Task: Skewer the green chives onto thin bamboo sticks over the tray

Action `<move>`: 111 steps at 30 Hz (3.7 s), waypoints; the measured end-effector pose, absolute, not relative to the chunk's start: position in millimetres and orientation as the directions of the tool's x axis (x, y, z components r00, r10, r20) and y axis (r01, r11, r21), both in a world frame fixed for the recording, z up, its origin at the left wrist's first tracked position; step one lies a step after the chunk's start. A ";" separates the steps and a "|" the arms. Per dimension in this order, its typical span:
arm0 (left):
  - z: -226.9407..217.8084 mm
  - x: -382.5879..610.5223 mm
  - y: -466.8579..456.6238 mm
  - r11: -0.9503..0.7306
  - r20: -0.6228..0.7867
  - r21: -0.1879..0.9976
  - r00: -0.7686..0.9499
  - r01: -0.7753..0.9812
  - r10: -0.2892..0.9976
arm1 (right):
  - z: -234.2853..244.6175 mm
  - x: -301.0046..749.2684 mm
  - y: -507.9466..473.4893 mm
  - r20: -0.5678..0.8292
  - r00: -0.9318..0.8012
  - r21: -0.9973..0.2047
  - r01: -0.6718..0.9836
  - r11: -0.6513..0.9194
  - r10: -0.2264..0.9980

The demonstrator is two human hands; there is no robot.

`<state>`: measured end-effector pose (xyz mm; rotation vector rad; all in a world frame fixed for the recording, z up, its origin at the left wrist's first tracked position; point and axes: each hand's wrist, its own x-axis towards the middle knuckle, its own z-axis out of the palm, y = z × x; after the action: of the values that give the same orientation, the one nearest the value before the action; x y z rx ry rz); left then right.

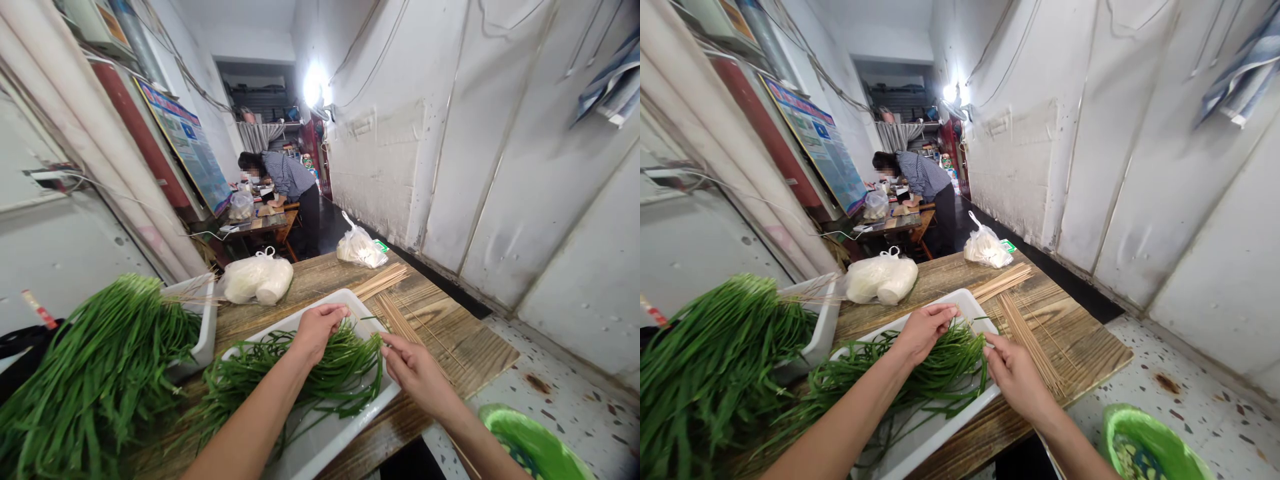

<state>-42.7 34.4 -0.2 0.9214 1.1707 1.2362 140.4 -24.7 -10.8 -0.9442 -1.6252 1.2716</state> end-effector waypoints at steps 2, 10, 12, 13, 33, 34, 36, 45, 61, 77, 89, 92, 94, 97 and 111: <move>-0.7 -42.9 34.5 0.135 -0.148 0.970 -0.050 -0.203 0.988 | -11.0 140.3 -24.6 0.164 -0.359 -0.978 0.062 0.199 0.919; -2.5 -43.4 35.0 0.123 -0.135 0.974 -0.051 -0.190 0.990 | -10.9 140.9 -24.0 0.169 -0.363 -0.976 0.069 0.207 0.916; -2.5 -43.0 35.2 0.119 -0.133 0.975 -0.062 -0.189 0.989 | -11.2 140.8 -23.5 0.172 -0.363 -0.975 0.072 0.212 0.916; -2.3 -42.7 35.2 0.117 -0.132 0.975 -0.069 -0.190 0.989 | -11.3 140.8 -23.3 0.174 -0.363 -0.974 0.074 0.215 0.915; 5.1 -26.1 16.7 0.027 -0.030 0.998 0.053 0.054 0.998 | -16.2 138.8 -24.6 0.169 -0.301 -0.979 0.060 0.195 0.939; 7.2 -26.9 14.7 0.013 -0.030 0.994 0.158 0.110 0.987 | -16.4 139.5 -25.0 0.168 -0.303 -0.978 0.065 0.196 0.938; 10.5 -33.2 15.0 -0.041 -0.036 0.977 0.351 0.210 0.936 | -17.5 141.0 -26.3 0.184 -0.305 -0.973 0.078 0.217 0.935; -19.1 -65.7 45.4 -0.181 0.157 0.699 0.099 0.691 0.983 | -20.7 146.9 -30.2 0.213 -0.344 -0.962 0.091 0.259 0.914; -13.3 -46.7 42.9 -0.117 0.147 0.964 -0.114 0.241 0.983 | -17.2 140.0 -22.8 0.159 -0.340 -0.981 0.049 0.186 0.927; -4.1 -43.3 35.7 -0.064 0.093 0.980 -0.152 0.186 0.984 | -16.1 139.3 -24.1 0.170 -0.345 -0.975 0.075 0.207 0.923; -3.8 -45.1 35.7 -0.085 0.122 0.970 -0.156 0.227 0.980 | -11.9 137.7 -23.3 0.186 -0.354 -0.967 0.098 0.234 0.917; -2.6 -44.8 34.6 -0.098 0.140 0.959 -0.142 0.267 0.980 | -8.9 136.9 -23.9 0.186 -0.349 -0.969 0.087 0.229 0.918; -2.6 -43.0 31.9 -0.128 0.169 0.939 -0.107 0.318 0.980 | -8.7 136.2 -24.0 0.173 -0.339 -0.975 0.076 0.210 0.925; 0.0 -37.6 23.5 -0.223 0.233 0.890 0.022 0.398 0.972 | -11.1 135.5 -23.8 0.157 -0.309 -0.977 0.091 0.193 0.938; -2.1 -69.3 35.7 -0.266 0.070 0.507 0.268 0.820 0.961 | -17.3 144.4 -24.9 0.224 -0.330 -0.955 0.115 0.275 0.917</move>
<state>-69.3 35.7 -2.1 2.1746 1.6178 0.5232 144.4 -24.9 -17.3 -0.9578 -1.6720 1.1552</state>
